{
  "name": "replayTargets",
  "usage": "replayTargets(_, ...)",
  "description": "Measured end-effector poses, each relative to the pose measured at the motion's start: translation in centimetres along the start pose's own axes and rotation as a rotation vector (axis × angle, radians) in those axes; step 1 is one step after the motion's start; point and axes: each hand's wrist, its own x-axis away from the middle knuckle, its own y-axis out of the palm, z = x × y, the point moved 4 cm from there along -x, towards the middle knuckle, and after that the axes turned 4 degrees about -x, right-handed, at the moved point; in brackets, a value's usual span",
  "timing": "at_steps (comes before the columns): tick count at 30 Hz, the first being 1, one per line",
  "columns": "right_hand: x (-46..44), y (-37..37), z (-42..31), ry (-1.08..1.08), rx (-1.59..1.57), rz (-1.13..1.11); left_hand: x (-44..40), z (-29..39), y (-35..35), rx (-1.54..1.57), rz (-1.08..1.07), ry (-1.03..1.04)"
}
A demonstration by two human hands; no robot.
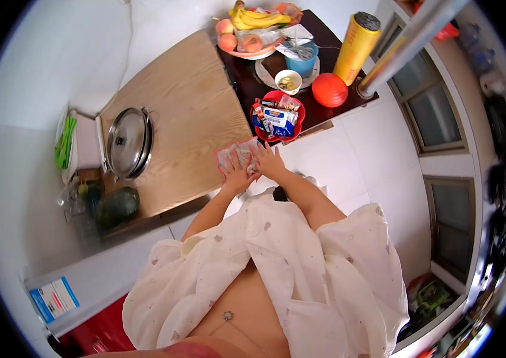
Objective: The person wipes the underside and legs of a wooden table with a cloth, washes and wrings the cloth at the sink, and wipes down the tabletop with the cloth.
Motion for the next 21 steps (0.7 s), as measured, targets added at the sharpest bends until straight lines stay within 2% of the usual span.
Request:
replayTargets(2,-0.4,0.2,-0.1,0.006,-0.074,-0.044,0.2,0.1,-0.2,0.034,0.023,-0.034)
replayTargets(4,-0.6,0.2,-0.1,0.016,-0.142,-0.091,0.4,-0.1,0.0,0.141,-0.098,-0.224)
replayTargets(7,-1.0,-0.5,-0.4,-0.016,-0.177,-0.077,0.2,0.0,-0.2,0.228,-0.027,-0.415)
replayTargets(13,-1.9,-1.8,-0.3,-0.082,-0.474,-0.003,-2.5,0.4,-0.1,0.105,0.064,-0.599)
replayTargets(17,-2.5,-3.5,-0.3,-0.191,-0.470,0.085,-5.4,-0.9,-0.6,0.044,0.142,-0.620)
replayTargets(21,-4.3,-3.5,0.1,-0.049,-0.545,0.067,-8.5,-3.0,-2.8,0.094,0.115,-0.705)
